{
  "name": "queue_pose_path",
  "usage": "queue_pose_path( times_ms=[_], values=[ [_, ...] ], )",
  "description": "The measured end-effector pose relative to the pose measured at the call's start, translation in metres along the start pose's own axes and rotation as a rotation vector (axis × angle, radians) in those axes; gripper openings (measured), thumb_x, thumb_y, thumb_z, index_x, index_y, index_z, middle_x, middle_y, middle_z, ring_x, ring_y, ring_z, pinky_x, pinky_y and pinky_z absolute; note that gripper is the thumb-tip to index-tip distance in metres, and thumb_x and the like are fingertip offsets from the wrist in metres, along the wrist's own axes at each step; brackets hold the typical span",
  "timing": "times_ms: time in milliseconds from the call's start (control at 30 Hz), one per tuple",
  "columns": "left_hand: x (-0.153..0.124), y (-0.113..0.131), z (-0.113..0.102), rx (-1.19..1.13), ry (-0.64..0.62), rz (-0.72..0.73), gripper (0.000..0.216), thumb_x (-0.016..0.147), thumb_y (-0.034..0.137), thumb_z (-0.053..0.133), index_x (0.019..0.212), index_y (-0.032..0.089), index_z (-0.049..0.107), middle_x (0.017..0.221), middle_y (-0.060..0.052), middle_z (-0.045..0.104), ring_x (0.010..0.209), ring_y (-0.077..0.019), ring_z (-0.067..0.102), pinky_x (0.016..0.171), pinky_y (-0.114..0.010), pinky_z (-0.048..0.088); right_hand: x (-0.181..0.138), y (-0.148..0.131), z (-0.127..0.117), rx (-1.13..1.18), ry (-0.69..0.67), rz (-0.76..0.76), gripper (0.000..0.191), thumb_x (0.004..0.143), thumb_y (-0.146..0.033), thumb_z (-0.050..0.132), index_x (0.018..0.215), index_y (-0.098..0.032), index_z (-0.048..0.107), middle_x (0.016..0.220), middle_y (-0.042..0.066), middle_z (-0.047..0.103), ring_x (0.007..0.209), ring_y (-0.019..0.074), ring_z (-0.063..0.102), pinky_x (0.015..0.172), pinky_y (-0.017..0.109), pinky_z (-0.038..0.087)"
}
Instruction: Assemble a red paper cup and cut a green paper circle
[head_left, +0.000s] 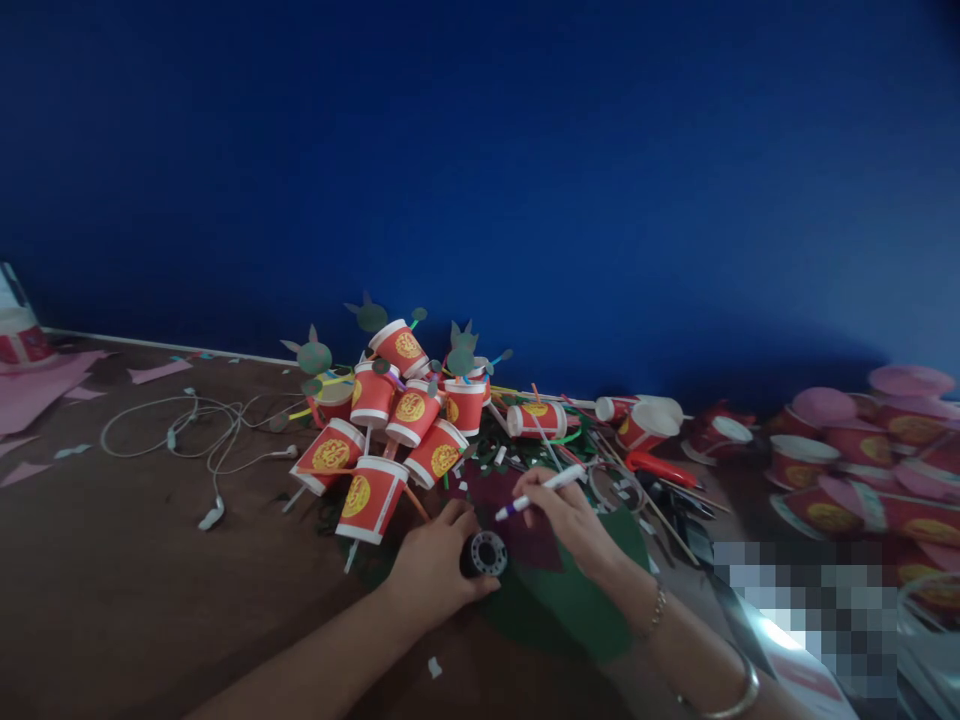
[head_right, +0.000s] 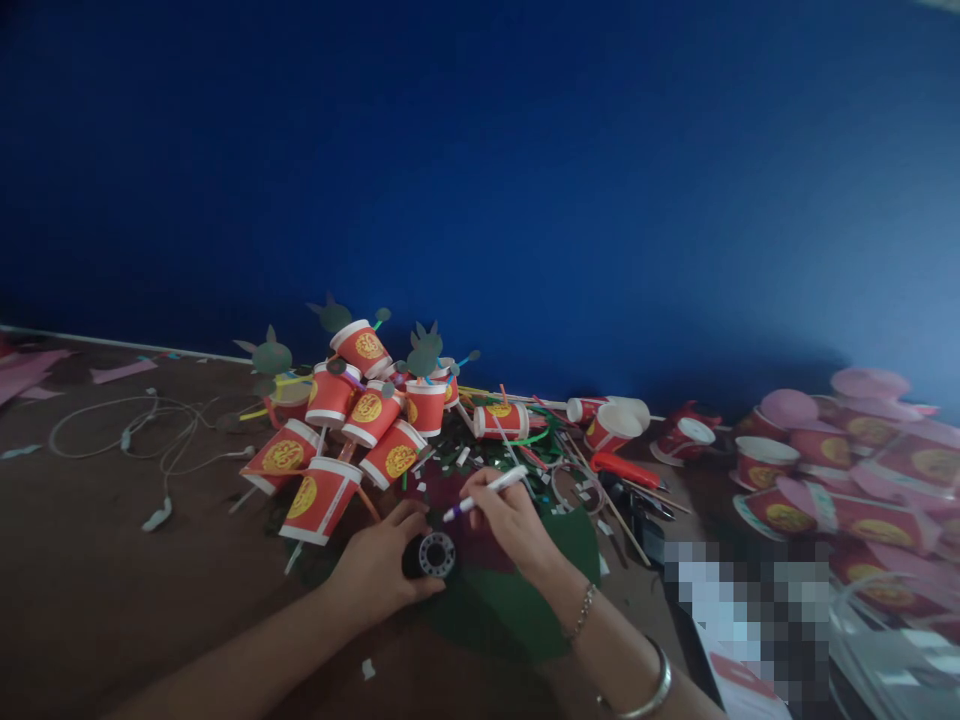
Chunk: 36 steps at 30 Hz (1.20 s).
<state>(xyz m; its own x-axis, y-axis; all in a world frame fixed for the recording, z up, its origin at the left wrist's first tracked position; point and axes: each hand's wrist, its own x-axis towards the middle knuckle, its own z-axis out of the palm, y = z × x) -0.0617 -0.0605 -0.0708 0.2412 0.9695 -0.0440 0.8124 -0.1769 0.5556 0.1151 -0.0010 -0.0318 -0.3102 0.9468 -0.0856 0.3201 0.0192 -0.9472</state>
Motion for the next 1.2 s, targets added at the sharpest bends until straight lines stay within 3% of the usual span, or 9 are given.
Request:
queue_pose_path(
  times_ms=[100, 200, 433, 567, 667, 800, 900, 1067, 1200],
  values=[
    [0.000, 0.000, 0.002, 0.017, 0.021, -0.004, 0.045, 0.064, 0.046, 0.068, 0.101, 0.024, 0.052, 0.120, -0.002, 0.051, 0.098, -0.0230, 0.059, 0.078, -0.031, 0.048, -0.007, 0.011, -0.007, 0.133, 0.163, -0.079, 0.032, 0.085, -0.045, 0.047, 0.099, -0.017, 0.056, 0.076, 0.004, 0.065, 0.069, 0.0155, 0.057, 0.065, 0.027, 0.045],
    [-0.001, 0.001, 0.005, 0.008, 0.041, 0.016, 0.041, 0.064, 0.043, 0.068, 0.096, 0.024, 0.052, 0.119, -0.003, 0.052, 0.096, -0.0223, 0.059, 0.077, -0.030, 0.048, -0.020, 0.027, -0.009, 0.043, 0.195, -0.120, 0.035, 0.089, -0.046, 0.044, 0.107, -0.017, 0.053, 0.091, 0.008, 0.065, 0.076, 0.0168, 0.059, 0.070, 0.029, 0.048],
    [0.001, -0.005, 0.007, -0.344, 0.301, -0.044, 0.025, 0.074, 0.032, 0.059, 0.095, 0.021, 0.051, 0.087, -0.001, 0.062, 0.079, -0.0171, 0.060, 0.071, -0.026, 0.046, -0.081, 0.039, -0.015, -0.680, -0.017, -0.413, 0.019, 0.091, -0.022, 0.040, 0.101, -0.021, 0.056, 0.086, 0.006, 0.065, 0.078, 0.0180, 0.060, 0.069, 0.029, 0.044],
    [0.003, -0.008, 0.010, -0.499, 0.425, -0.037, 0.031, 0.079, 0.037, 0.056, 0.104, 0.019, 0.050, 0.073, 0.001, 0.058, 0.056, -0.0122, 0.051, 0.054, -0.023, 0.043, -0.103, 0.041, -0.012, -0.831, -0.107, -0.577, 0.023, 0.084, -0.011, 0.045, 0.102, -0.020, 0.054, 0.100, 0.008, 0.065, 0.087, 0.0187, 0.060, 0.075, 0.030, 0.044],
    [0.002, -0.008, 0.011, -0.502, 0.449, -0.009, 0.035, 0.080, 0.035, 0.056, 0.109, 0.018, 0.049, 0.067, 0.003, 0.054, 0.052, -0.0115, 0.047, 0.053, -0.023, 0.042, -0.102, 0.043, -0.007, -0.856, -0.133, -0.595, 0.026, 0.080, -0.009, 0.048, 0.103, -0.020, 0.054, 0.115, 0.009, 0.061, 0.100, 0.0207, 0.057, 0.084, 0.033, 0.042],
    [0.000, -0.007, 0.008, -0.363, 0.431, 0.149, 0.035, 0.075, 0.026, 0.060, 0.108, 0.019, 0.050, 0.093, -0.004, 0.059, 0.082, -0.0177, 0.057, 0.076, -0.030, 0.047, -0.086, 0.041, -0.004, -0.821, -0.156, -0.513, 0.029, 0.081, -0.009, 0.046, 0.107, -0.021, 0.052, 0.111, 0.008, 0.062, 0.103, 0.0219, 0.055, 0.088, 0.036, 0.039],
    [-0.001, -0.003, 0.005, -0.215, 0.399, 0.270, 0.036, 0.067, 0.019, 0.064, 0.101, 0.018, 0.053, 0.107, -0.007, 0.056, 0.103, -0.0235, 0.050, 0.092, -0.037, 0.040, -0.072, 0.043, -0.003, -0.742, -0.105, -0.480, 0.027, 0.083, -0.010, 0.045, 0.106, -0.022, 0.052, 0.111, 0.008, 0.061, 0.101, 0.0209, 0.056, 0.086, 0.035, 0.040],
    [-0.002, 0.003, 0.004, -0.105, 0.276, 0.300, 0.036, 0.061, 0.025, 0.072, 0.091, 0.018, 0.055, 0.096, -0.005, 0.059, 0.094, -0.0247, 0.050, 0.085, -0.040, 0.039, -0.055, 0.050, -0.006, -0.629, 0.162, -0.438, 0.018, 0.088, -0.016, 0.041, 0.103, -0.020, 0.051, 0.100, 0.007, 0.064, 0.091, 0.0199, 0.059, 0.080, 0.033, 0.041],
    [-0.004, 0.005, 0.009, -0.070, 0.167, 0.399, 0.042, 0.058, 0.035, 0.076, 0.089, 0.017, 0.056, 0.088, -0.005, 0.060, 0.085, -0.0232, 0.052, 0.076, -0.036, 0.040, -0.056, 0.048, -0.009, -0.666, 0.119, -0.424, 0.018, 0.088, -0.014, 0.040, 0.098, -0.019, 0.054, 0.090, 0.006, 0.065, 0.083, 0.0196, 0.059, 0.076, 0.032, 0.039]
  ],
)
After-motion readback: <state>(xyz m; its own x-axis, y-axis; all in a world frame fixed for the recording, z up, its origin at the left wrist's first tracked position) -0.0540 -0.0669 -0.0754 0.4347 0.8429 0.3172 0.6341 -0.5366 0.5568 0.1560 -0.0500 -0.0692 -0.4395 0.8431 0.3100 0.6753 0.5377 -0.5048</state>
